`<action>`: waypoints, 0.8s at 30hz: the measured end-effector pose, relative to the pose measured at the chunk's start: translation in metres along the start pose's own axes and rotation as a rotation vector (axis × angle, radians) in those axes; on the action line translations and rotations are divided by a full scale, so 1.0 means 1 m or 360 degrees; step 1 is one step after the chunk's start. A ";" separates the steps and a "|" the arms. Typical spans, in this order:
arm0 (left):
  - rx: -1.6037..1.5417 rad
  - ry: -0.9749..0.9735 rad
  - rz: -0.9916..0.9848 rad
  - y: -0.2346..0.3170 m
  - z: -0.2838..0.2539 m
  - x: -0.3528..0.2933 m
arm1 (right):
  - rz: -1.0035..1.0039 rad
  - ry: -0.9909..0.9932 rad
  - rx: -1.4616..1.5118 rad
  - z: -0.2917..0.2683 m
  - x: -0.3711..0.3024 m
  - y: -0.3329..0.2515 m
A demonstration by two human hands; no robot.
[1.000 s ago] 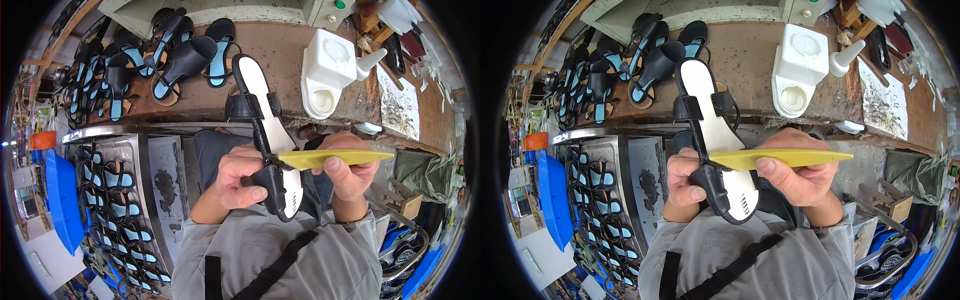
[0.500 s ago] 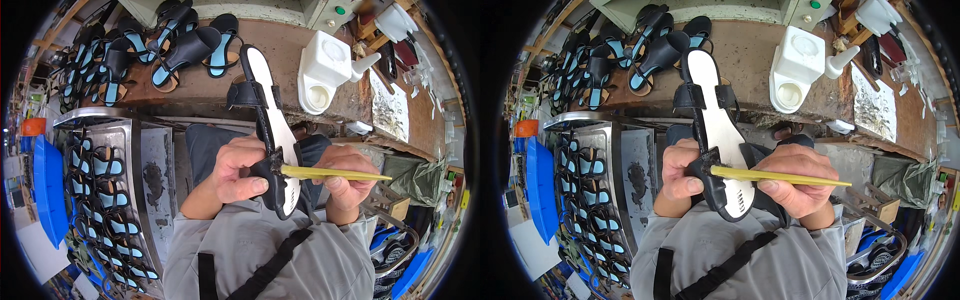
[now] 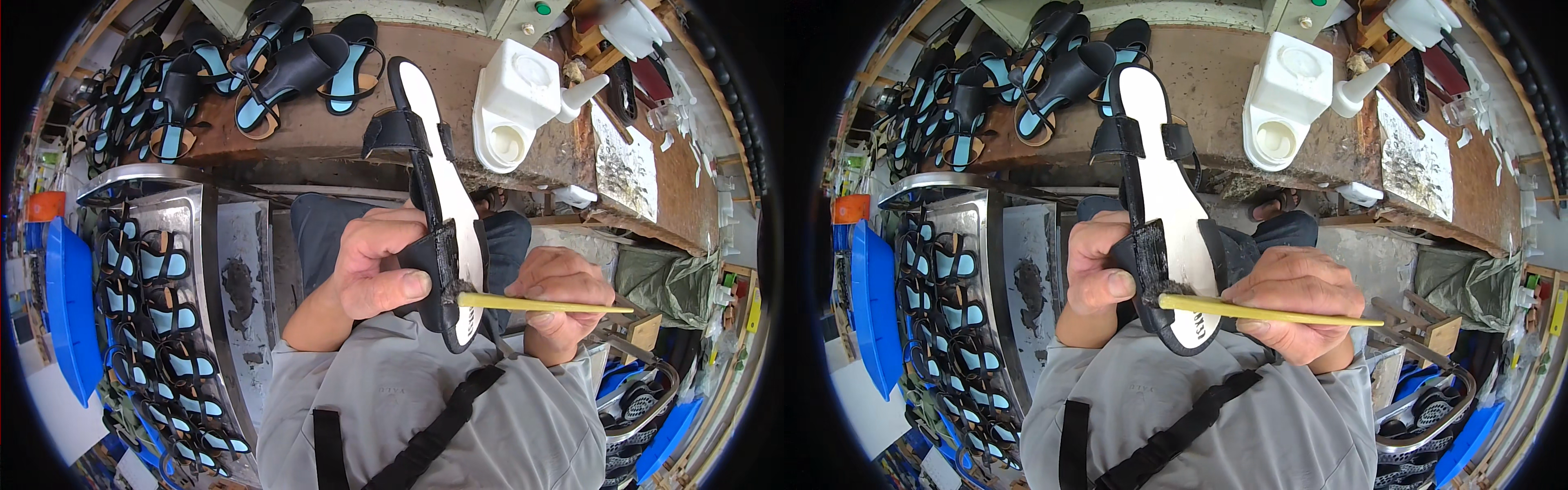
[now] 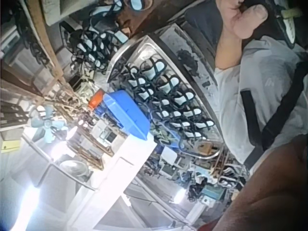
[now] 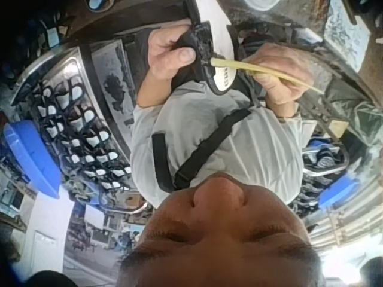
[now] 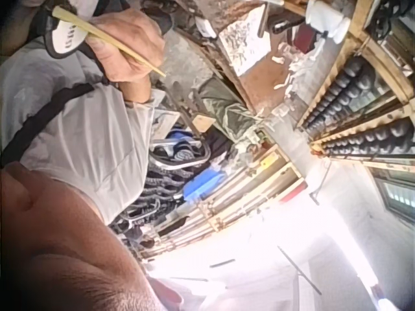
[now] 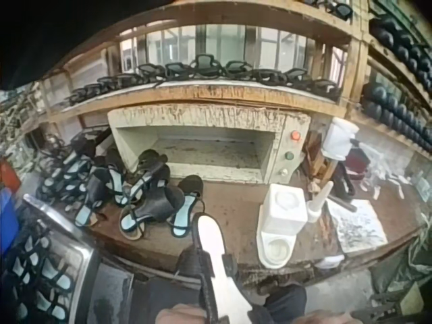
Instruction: Apply glue to the edges and soles of shoes using a brush.
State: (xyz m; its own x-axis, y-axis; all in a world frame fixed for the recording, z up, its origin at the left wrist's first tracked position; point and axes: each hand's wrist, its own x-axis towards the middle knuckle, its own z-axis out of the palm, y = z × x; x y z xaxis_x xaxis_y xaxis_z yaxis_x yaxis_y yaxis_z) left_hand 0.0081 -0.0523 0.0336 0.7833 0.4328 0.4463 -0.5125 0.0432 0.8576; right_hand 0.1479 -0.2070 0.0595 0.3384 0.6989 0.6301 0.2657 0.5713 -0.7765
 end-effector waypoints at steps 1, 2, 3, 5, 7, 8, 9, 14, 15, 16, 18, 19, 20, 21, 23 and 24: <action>-0.0003 0.0001 0.0002 -0.001 0.001 -0.001 | 0.0000 -0.0003 -0.0003 -0.001 -0.002 -0.001; -0.0019 0.0024 0.0020 -0.003 0.001 -0.001 | -0.0014 -0.0029 0.0014 -0.001 -0.004 -0.001; -0.0034 0.0046 0.0037 -0.004 0.001 -0.002 | -0.0028 -0.0056 0.0031 -0.001 -0.007 -0.002; -0.0027 0.0015 0.0048 0.001 0.004 0.000 | -0.0027 -0.0072 0.0071 -0.004 -0.011 -0.005; -0.0020 -0.0030 0.0058 0.003 0.004 0.002 | -0.0020 -0.0118 0.0101 -0.007 -0.012 -0.007; 0.0032 -0.0074 0.0079 0.004 0.002 0.002 | -0.0024 -0.0114 0.0096 -0.008 -0.009 -0.008; 0.0083 -0.0133 0.0093 0.006 0.002 0.003 | 0.0026 -0.0076 0.0070 -0.009 -0.006 -0.011; 0.0023 -0.0250 0.0108 0.009 0.009 -0.001 | 0.0084 -0.0028 0.0113 -0.009 0.029 0.009; 0.0009 -0.0183 0.0128 0.010 0.012 -0.002 | 0.0137 0.0053 0.0091 -0.005 0.035 0.013; -0.0003 -0.0113 0.0147 0.011 0.013 -0.002 | 0.0190 0.0132 0.0070 -0.002 0.039 0.015; 0.0005 -0.0144 0.0143 0.008 0.006 -0.005 | 0.0308 0.0202 0.0163 -0.001 0.030 0.015; 0.0045 -0.0110 0.0142 0.007 0.004 -0.006 | 0.0259 0.0196 0.0193 -0.001 0.020 0.018; 0.0083 -0.0076 0.0141 0.006 0.002 -0.006 | 0.0212 0.0191 0.0223 -0.002 0.010 0.021; 0.0041 -0.0011 0.0079 0.006 0.000 -0.011 | 0.0238 0.0133 0.0316 -0.005 0.002 0.021; 0.0000 0.0133 0.0089 0.003 0.002 -0.011 | 0.0334 -0.0001 0.0325 -0.012 -0.010 0.012; -0.0046 0.0278 0.0101 0.002 0.003 -0.010 | 0.0388 -0.0093 0.0392 -0.014 -0.011 0.004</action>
State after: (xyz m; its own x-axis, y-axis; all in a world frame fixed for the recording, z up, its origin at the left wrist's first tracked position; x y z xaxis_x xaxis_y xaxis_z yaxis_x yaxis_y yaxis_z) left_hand 0.0001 -0.0594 0.0312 0.6775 0.5849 0.4460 -0.5709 0.0358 0.8202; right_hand 0.1581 -0.2182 0.0491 0.3110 0.8469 0.4313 -0.0446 0.4663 -0.8835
